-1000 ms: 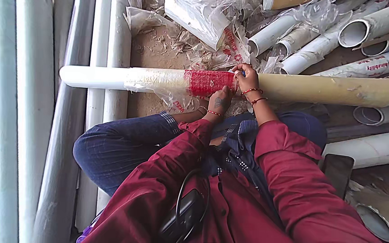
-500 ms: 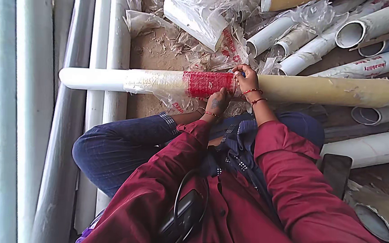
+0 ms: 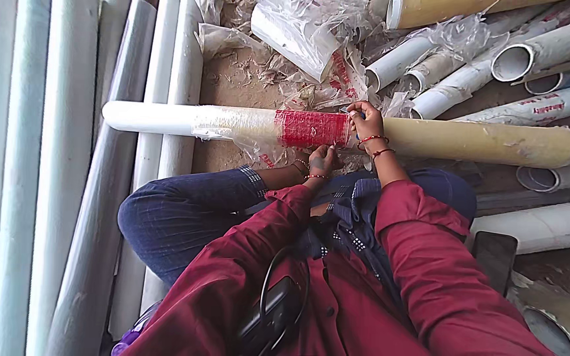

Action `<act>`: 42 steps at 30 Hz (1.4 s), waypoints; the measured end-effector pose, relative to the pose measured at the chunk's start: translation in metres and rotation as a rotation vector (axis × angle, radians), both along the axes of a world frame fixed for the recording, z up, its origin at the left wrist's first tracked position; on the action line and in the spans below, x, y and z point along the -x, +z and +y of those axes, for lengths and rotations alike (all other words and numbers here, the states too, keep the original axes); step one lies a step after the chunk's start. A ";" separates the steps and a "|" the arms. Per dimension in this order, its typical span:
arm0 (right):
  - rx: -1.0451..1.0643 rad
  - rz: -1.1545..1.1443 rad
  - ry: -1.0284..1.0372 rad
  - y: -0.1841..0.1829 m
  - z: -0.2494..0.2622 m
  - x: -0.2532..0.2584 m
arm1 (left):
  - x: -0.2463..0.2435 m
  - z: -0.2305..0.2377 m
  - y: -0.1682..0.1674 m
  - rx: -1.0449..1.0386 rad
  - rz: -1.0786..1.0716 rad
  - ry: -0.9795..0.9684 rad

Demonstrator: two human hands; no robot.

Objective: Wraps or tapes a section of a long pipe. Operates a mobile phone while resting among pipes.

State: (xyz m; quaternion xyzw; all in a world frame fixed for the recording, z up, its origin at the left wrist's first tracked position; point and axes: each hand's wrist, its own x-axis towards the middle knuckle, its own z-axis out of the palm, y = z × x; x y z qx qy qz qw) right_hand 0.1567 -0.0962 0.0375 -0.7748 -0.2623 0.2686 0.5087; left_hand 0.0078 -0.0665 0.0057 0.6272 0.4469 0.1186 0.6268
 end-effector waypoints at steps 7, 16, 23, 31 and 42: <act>-0.010 -0.090 0.023 0.002 0.002 0.001 | 0.045 0.005 -0.008 -0.125 0.348 -0.250; 0.061 -0.086 -0.027 0.015 -0.004 0.008 | 0.085 0.061 0.009 -0.618 0.057 0.171; 0.148 -0.079 -0.018 0.018 -0.006 0.013 | 0.099 0.100 0.030 -0.132 0.124 0.664; 0.185 -0.125 0.004 0.016 -0.007 0.013 | 0.083 0.050 0.017 -0.838 0.088 0.139; 0.177 -0.093 0.023 0.020 -0.007 0.011 | -0.001 0.040 0.000 -1.224 0.023 -0.675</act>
